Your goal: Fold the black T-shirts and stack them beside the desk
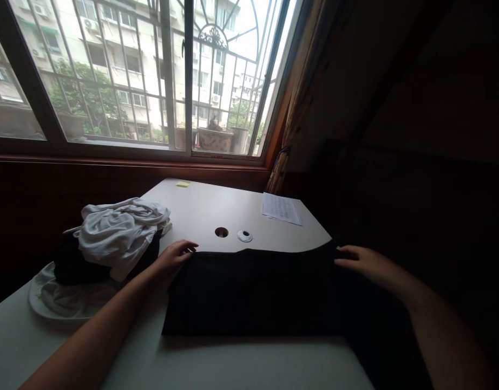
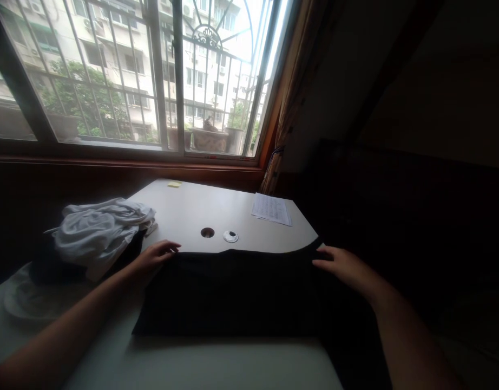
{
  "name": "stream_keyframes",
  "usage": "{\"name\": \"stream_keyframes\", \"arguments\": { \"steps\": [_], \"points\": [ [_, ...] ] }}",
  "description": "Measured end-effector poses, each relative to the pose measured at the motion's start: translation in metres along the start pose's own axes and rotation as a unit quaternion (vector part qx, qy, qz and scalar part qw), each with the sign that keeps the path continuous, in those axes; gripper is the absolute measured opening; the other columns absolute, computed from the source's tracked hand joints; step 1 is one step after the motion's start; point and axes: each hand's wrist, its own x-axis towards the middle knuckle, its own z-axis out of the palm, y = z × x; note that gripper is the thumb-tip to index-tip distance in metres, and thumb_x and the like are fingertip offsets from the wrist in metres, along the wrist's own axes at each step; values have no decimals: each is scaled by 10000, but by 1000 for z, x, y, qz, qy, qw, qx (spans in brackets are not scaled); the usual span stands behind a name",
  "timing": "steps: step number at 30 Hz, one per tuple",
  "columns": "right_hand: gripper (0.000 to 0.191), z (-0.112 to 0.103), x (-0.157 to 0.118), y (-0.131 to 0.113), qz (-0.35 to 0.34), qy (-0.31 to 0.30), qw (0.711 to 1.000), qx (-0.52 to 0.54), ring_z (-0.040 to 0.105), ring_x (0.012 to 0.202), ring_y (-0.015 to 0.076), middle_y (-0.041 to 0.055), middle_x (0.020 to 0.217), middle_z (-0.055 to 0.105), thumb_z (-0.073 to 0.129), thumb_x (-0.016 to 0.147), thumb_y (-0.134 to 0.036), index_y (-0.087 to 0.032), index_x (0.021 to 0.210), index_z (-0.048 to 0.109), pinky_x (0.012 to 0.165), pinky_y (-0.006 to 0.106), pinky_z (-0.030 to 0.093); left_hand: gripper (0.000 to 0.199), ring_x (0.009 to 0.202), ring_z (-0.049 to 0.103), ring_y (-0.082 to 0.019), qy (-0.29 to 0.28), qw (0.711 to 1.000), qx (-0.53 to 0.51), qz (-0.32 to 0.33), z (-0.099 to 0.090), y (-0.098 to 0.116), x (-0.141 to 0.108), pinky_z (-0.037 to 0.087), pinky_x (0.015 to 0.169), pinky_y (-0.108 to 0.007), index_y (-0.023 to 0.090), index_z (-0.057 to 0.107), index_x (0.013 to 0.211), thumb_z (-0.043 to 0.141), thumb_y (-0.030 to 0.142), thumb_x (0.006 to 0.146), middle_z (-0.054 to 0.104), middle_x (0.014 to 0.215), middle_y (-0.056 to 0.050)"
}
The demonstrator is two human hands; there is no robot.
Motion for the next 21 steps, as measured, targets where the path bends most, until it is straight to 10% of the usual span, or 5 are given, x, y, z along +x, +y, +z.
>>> {"name": "stream_keyframes", "arguments": {
  "steps": [7, 11, 15, 21],
  "points": [
    [402, 49, -54, -162, -189, -29, 980, 51, 680, 1075, 286, 70, 1183, 725, 693, 832, -383, -235, 1206, 704, 945, 415, 521, 366, 990, 687, -264, -7, 1000, -4, 7, -1, -2, -2, 547, 894, -394, 193, 708, 1138, 592, 429, 882, 716, 1065, -106],
    [451, 85, -95, -211, -295, -248, 900, 203, 718, 809, 183, 50, 1112, 733, 529, 974, -476, -234, 1349, 589, 735, 342, 570, 369, 990, 686, -259, -11, 1000, -1, 14, -2, -2, -3, 543, 903, -392, 180, 705, 1136, 584, 424, 887, 709, 1072, -112],
    [391, 114, -90, -194, -304, -188, 917, 178, 708, 814, 176, 58, 1080, 737, 446, 1020, -444, -215, 1259, 655, 790, 353, 559, 357, 983, 680, -249, -5, 1000, 7, 16, -1, -2, -4, 540, 892, -378, 183, 700, 1141, 568, 406, 895, 700, 1059, -106],
    [484, 185, -60, -100, -243, -14, 970, -18, 455, 1384, 293, 116, 1491, 517, 451, 1005, -455, -208, 1406, 562, 1140, 498, 369, 362, 940, 667, -245, -6, 1000, 28, 10, 2, 2, -3, 534, 845, -363, 183, 707, 1139, 575, 412, 891, 699, 1040, -105]
  ]
}}
